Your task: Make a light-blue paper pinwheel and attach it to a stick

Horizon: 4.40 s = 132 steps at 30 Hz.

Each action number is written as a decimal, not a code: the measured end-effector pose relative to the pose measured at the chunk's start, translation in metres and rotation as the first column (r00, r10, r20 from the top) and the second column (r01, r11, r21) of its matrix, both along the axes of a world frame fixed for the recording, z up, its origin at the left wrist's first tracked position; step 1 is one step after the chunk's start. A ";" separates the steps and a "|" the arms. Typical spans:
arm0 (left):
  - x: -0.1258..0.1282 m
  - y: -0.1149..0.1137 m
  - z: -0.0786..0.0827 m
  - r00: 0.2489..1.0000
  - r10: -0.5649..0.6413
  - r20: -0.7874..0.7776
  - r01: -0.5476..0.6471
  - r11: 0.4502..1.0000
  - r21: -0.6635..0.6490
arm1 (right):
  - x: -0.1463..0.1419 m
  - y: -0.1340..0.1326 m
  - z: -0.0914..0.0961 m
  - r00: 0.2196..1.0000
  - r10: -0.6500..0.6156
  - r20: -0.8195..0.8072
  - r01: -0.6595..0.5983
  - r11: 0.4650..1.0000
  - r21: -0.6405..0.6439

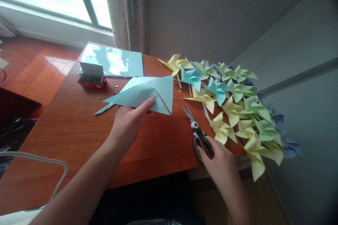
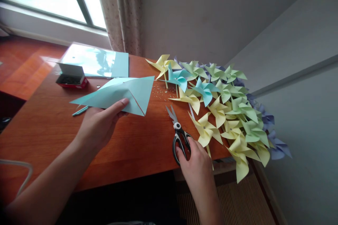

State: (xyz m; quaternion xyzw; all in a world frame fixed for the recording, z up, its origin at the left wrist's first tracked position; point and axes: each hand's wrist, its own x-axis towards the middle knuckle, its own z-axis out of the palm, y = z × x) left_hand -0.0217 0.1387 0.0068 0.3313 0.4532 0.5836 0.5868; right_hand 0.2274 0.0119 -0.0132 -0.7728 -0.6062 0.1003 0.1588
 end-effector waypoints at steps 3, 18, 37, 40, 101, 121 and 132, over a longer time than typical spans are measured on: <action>0.000 -0.001 0.000 1.000 -0.013 -0.004 0.013 1.000 0.011 | -0.003 0.000 -0.004 0.996 -0.007 0.085 0.004 0.999 0.036; 0.001 -0.002 -0.002 0.999 -0.049 -0.013 0.049 0.999 0.007 | -0.024 0.043 0.011 0.964 -0.019 0.264 0.052 0.992 -0.117; 0.004 -0.001 -0.003 0.999 -0.047 -0.016 0.047 0.999 -0.016 | -0.023 0.043 0.006 0.973 0.004 0.231 -0.011 1.000 0.028; 0.004 -0.001 -0.003 0.998 -0.050 -0.022 0.050 0.999 -0.020 | -0.025 0.043 0.009 0.995 0.002 0.104 -0.017 0.989 0.150; 0.010 0.026 0.027 0.798 0.106 -0.593 0.119 0.937 0.327 | -0.067 0.123 0.003 0.310 0.202 -0.929 -0.018 0.978 0.207; -0.008 0.056 0.013 0.591 0.011 -0.807 0.452 0.824 0.342 | -0.082 0.169 0.047 0.585 0.533 -0.611 -0.232 0.832 0.503; -0.052 0.039 0.005 0.483 0.000 -0.876 0.541 0.786 0.298 | -0.088 0.159 0.023 0.441 0.559 -0.702 -0.440 0.817 0.374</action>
